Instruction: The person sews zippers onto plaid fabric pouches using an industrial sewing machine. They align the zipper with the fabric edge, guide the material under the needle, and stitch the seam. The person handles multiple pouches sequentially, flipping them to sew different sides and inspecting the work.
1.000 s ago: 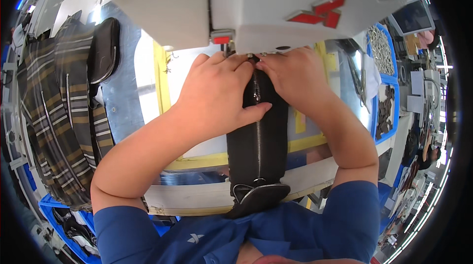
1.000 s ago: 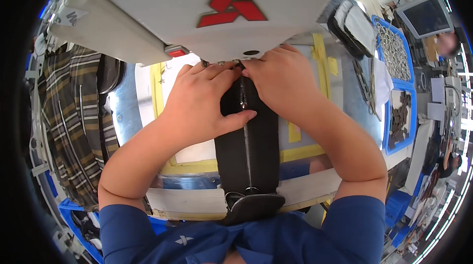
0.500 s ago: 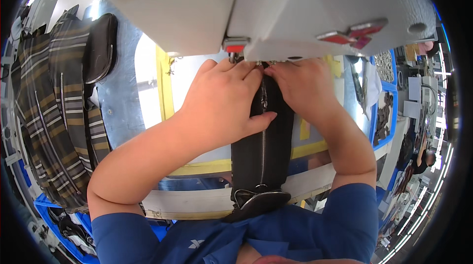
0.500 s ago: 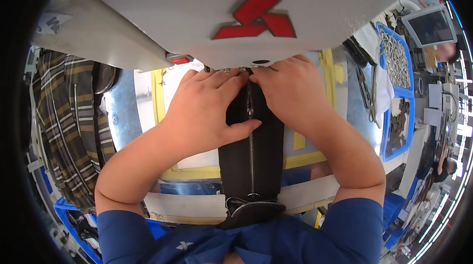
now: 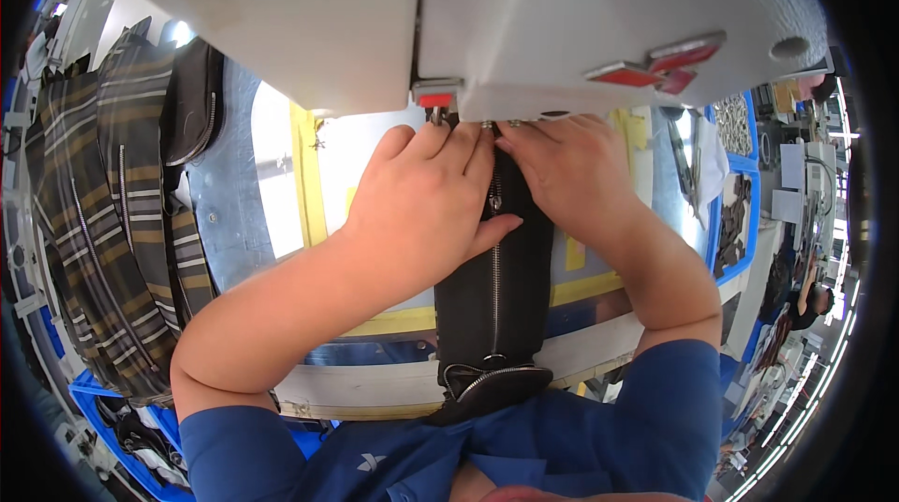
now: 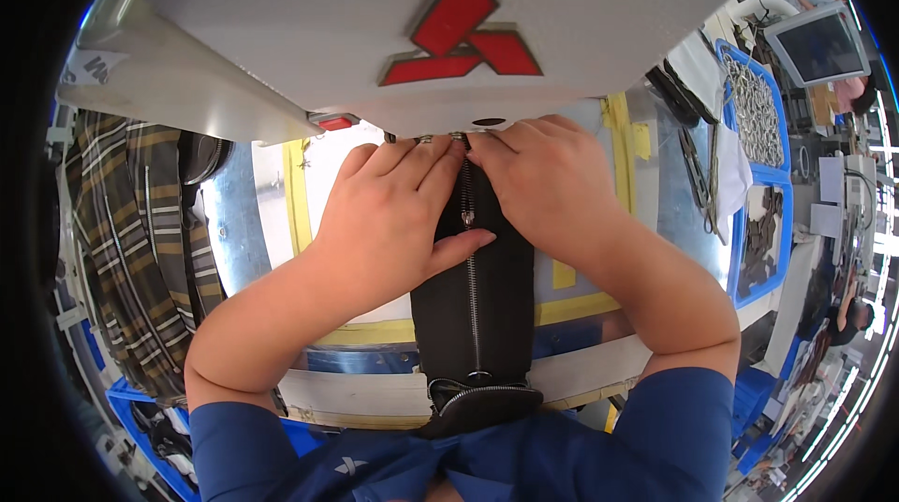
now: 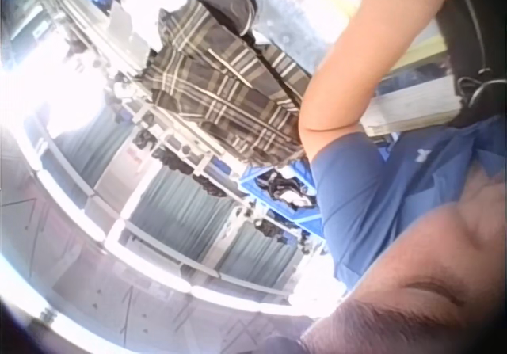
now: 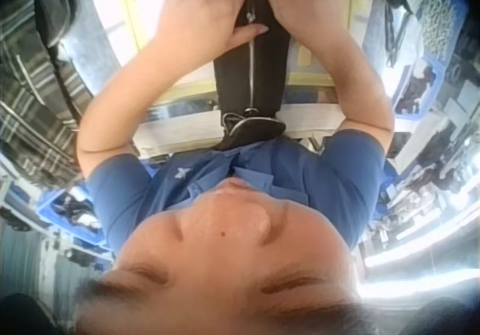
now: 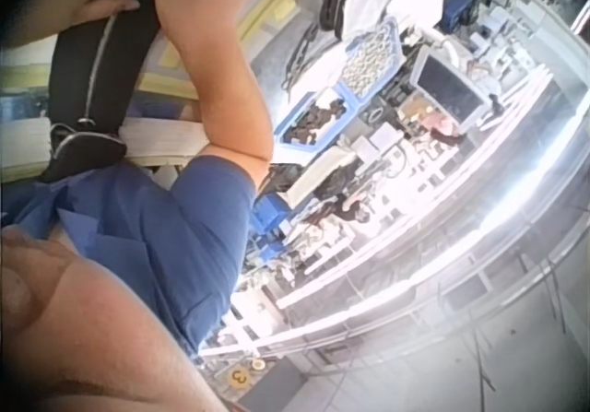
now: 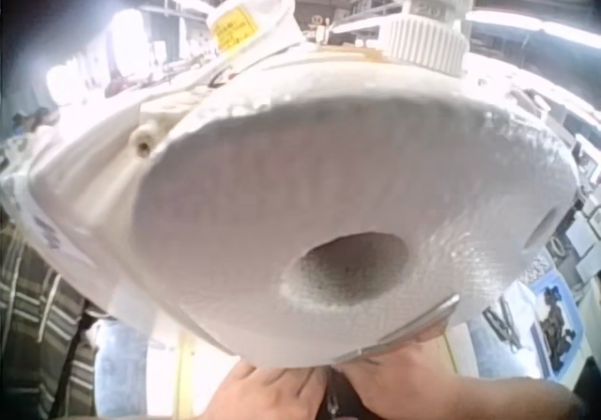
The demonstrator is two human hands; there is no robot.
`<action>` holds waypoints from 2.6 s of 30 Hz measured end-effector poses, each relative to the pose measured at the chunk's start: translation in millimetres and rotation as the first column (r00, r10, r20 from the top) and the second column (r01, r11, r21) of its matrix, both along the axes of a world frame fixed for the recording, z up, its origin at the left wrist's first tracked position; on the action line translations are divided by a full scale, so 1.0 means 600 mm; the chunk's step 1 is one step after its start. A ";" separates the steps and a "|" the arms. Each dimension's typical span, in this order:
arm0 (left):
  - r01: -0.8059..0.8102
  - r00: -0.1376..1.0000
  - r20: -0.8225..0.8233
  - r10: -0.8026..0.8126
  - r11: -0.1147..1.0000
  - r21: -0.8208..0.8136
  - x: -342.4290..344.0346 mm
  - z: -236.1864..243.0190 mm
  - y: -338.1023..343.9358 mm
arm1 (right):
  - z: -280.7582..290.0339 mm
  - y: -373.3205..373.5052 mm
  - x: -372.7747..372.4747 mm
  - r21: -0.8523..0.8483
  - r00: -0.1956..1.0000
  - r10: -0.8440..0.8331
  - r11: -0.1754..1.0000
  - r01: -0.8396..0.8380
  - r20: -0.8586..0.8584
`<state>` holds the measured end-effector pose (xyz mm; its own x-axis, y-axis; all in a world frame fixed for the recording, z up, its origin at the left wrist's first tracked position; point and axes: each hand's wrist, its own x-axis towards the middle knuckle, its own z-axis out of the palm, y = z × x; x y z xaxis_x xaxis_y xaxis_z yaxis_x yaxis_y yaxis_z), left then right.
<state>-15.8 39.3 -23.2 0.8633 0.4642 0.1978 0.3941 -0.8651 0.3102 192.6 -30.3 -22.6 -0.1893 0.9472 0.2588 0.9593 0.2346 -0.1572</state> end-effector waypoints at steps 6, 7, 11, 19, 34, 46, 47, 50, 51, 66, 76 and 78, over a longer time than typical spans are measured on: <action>0.028 1.000 0.008 -0.028 0.999 0.040 0.001 -0.011 -0.011 | 0.013 -0.016 -0.001 0.018 0.996 0.089 0.996 -0.089 -0.008; 0.027 1.000 0.006 -0.027 0.999 0.023 0.001 -0.013 -0.013 | 0.014 -0.017 0.000 0.006 0.995 0.097 0.995 -0.097 -0.003; 0.015 0.999 -0.028 -0.014 1.000 0.017 0.002 -0.011 -0.020 | 0.014 -0.028 0.000 -0.047 0.995 0.102 0.994 -0.102 -0.005; 0.038 0.994 -0.107 -0.038 0.999 -0.007 -0.004 -0.011 -0.032 | 0.019 -0.041 -0.010 -0.157 0.993 0.089 0.985 -0.075 0.080; 0.027 0.990 -0.139 -0.026 1.000 0.009 -0.001 -0.014 -0.030 | 0.016 -0.041 -0.017 -0.157 0.998 0.068 0.985 -0.067 -0.001; 0.051 0.991 -0.122 -0.051 0.999 -0.005 0.002 -0.006 -0.024 | 0.017 -0.040 -0.010 -0.158 0.998 0.063 0.985 -0.065 -0.014; 0.044 0.992 -0.119 -0.042 0.999 0.016 0.003 -0.004 -0.024 | 0.017 -0.041 -0.009 -0.161 0.998 0.061 0.985 -0.062 -0.014; 0.033 0.994 -0.102 -0.027 0.997 0.063 0.007 0.002 -0.018 | 0.022 -0.036 -0.008 -0.186 0.997 0.066 0.980 -0.071 -0.029; 0.030 0.995 -0.093 -0.025 0.998 0.063 0.007 0.002 -0.019 | 0.022 -0.035 -0.007 -0.186 0.997 0.065 0.980 -0.072 -0.045; 0.020 0.997 -0.079 -0.019 1.000 0.010 0.008 0.002 -0.012 | 0.018 -0.033 -0.005 -0.128 0.996 0.062 0.989 -0.070 -0.061; 0.046 0.996 -0.072 -0.045 0.999 0.012 0.010 0.003 -0.007 | 0.016 -0.035 -0.008 -0.143 0.999 0.035 0.989 -0.038 -0.022; 0.035 0.996 -0.079 -0.034 0.999 0.016 0.009 0.003 -0.008 | 0.016 -0.035 -0.008 -0.124 0.999 0.042 0.991 -0.044 -0.015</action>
<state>-10.2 34.4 -21.2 0.8919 0.4312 0.1363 0.3867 -0.8834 0.2645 187.6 -51.1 -13.1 -0.2282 0.9632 0.1422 0.9465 0.2537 -0.1992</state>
